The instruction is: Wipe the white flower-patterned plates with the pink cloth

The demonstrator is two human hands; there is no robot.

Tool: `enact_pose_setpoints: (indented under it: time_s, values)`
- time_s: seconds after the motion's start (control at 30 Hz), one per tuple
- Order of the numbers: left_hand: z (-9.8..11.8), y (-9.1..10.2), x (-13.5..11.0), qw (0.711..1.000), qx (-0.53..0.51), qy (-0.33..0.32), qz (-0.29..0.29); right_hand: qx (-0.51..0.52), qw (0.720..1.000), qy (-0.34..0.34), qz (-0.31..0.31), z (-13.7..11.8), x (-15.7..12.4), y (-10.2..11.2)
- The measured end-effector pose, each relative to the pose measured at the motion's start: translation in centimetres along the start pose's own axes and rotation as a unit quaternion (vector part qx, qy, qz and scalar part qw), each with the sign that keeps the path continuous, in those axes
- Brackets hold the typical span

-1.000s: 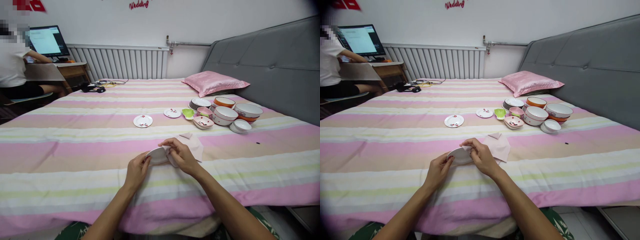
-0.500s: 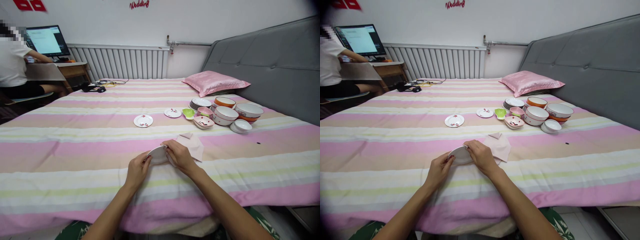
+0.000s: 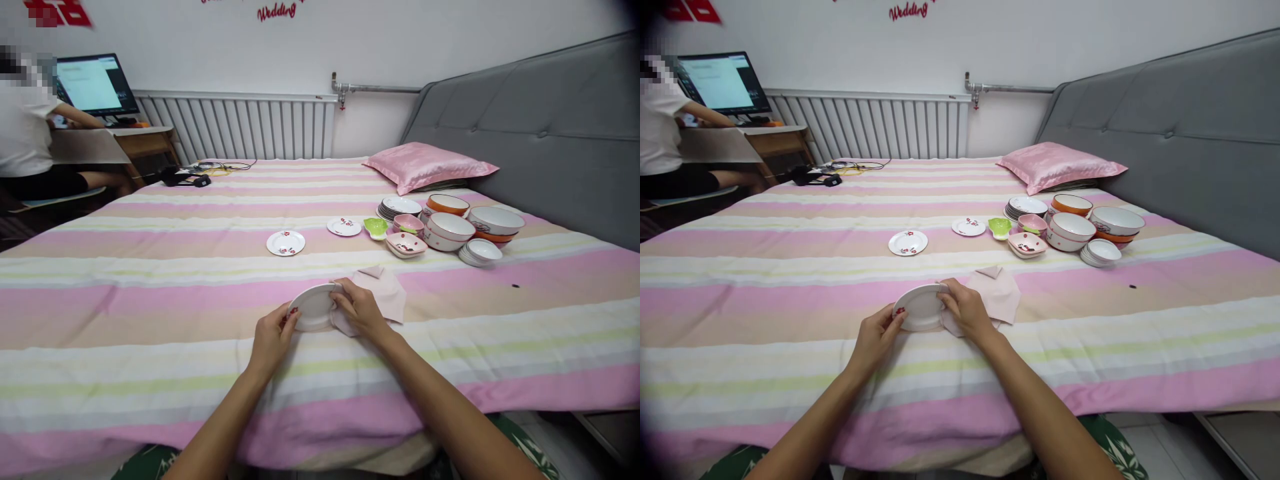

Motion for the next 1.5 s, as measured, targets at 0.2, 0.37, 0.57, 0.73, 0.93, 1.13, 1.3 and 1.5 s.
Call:
enact_pose_setpoints:
  time_s: [0.2, 0.37, 0.57, 0.73, 0.93, 1.13, 1.3, 1.5]
  values:
    - [-1.0, 0.1, 0.2, 0.998, -0.051, 0.023, 0.016, 0.015, 0.998, -0.053, 0.011, 1.9, -0.4, -0.6]
    - [-1.5, 0.2, 0.3, 0.996, -0.083, 0.035, 0.022, 0.004, 0.996, -0.085, 0.011, 2.9, -0.9, -1.3]
    - [-1.1, 0.0, -0.1, 0.993, -0.109, 0.039, 0.008, -0.023, 0.997, -0.078, 0.005, 1.4, -0.5, 0.1]
    - [0.2, -1.4, -0.5, 0.989, -0.128, 0.039, -0.065, -0.111, 0.992, 0.029, -0.048, -3.7, 0.3, 1.3]
    - [2.3, -0.4, -0.6, 0.998, -0.035, -0.036, -0.046, -0.194, 0.970, 0.118, -0.089, -6.8, -0.3, -0.5]
    - [2.0, -0.4, -0.3, 0.998, -0.026, -0.029, -0.039, -0.182, 0.974, 0.087, -0.100, -5.5, -0.1, -0.8]
    - [1.5, -0.7, -0.2, 0.997, -0.063, -0.004, -0.049, -0.156, 0.981, 0.056, -0.100, -4.0, 0.1, -0.7]
    - [0.2, -0.7, 0.0, 0.997, -0.060, 0.021, -0.039, -0.061, 0.995, -0.008, -0.073, -1.7, 0.0, -0.4]
Point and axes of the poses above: each hand's wrist, its own x-axis towards the middle knuckle, its own y-axis out of the back of the hand, z = x × y, the point moved 10 cm from there along x, towards the middle knuckle
